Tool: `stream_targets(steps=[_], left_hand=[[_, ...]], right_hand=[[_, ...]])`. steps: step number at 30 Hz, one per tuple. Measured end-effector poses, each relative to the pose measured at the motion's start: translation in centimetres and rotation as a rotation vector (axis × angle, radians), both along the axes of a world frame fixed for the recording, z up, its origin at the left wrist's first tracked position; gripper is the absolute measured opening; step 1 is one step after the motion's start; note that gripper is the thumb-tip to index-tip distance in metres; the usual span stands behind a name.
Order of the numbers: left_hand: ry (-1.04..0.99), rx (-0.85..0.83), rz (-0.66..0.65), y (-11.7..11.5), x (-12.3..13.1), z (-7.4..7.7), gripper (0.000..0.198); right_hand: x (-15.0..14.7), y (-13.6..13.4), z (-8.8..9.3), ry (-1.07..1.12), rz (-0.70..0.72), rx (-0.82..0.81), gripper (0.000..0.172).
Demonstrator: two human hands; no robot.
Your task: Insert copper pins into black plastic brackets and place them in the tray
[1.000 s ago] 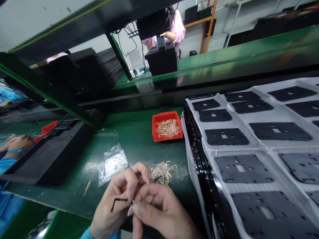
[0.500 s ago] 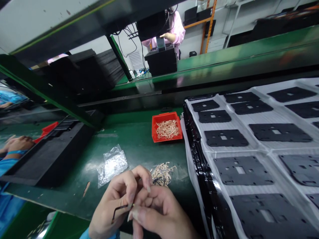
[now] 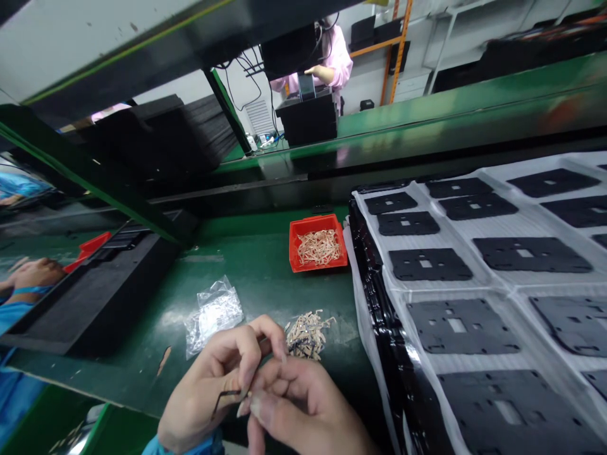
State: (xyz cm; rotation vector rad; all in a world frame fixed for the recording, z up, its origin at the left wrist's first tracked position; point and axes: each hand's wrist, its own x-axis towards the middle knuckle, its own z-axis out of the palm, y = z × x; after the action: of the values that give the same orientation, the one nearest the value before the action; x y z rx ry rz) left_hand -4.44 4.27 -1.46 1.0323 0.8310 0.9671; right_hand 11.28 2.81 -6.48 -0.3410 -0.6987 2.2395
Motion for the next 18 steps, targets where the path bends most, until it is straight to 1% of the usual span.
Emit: stream_targets(steps=[4,8,14,16,18], left_hand=[[0.010,0.004,-0.040,0.3,0.0,0.3,0.037],[0.007,0.016,-0.054,0.4,0.2,0.1,0.039],[0.011,0.041,-0.015,0.2,0.1,-0.6,0.033],[0.024,0.054,-0.006,0.1,0.1,-0.6,0.031],[0.087,0.084,0.005,0.0,0.3,-0.3,0.033]], right_hand=[[-0.3,0.1,0.4,0.024,-0.023,-0.007,0.047],[-0.7,0.4,-0.1,0.043,-0.054,0.027,0.048],[-1.1,0.7,-1.2,0.050,-0.079,0.040,0.050],[-1.0,0.8,-1.4,0.046,-0.088,0.044,0.051],[-0.8,0.8,-1.2,0.032,-0.104,0.042,0.048]])
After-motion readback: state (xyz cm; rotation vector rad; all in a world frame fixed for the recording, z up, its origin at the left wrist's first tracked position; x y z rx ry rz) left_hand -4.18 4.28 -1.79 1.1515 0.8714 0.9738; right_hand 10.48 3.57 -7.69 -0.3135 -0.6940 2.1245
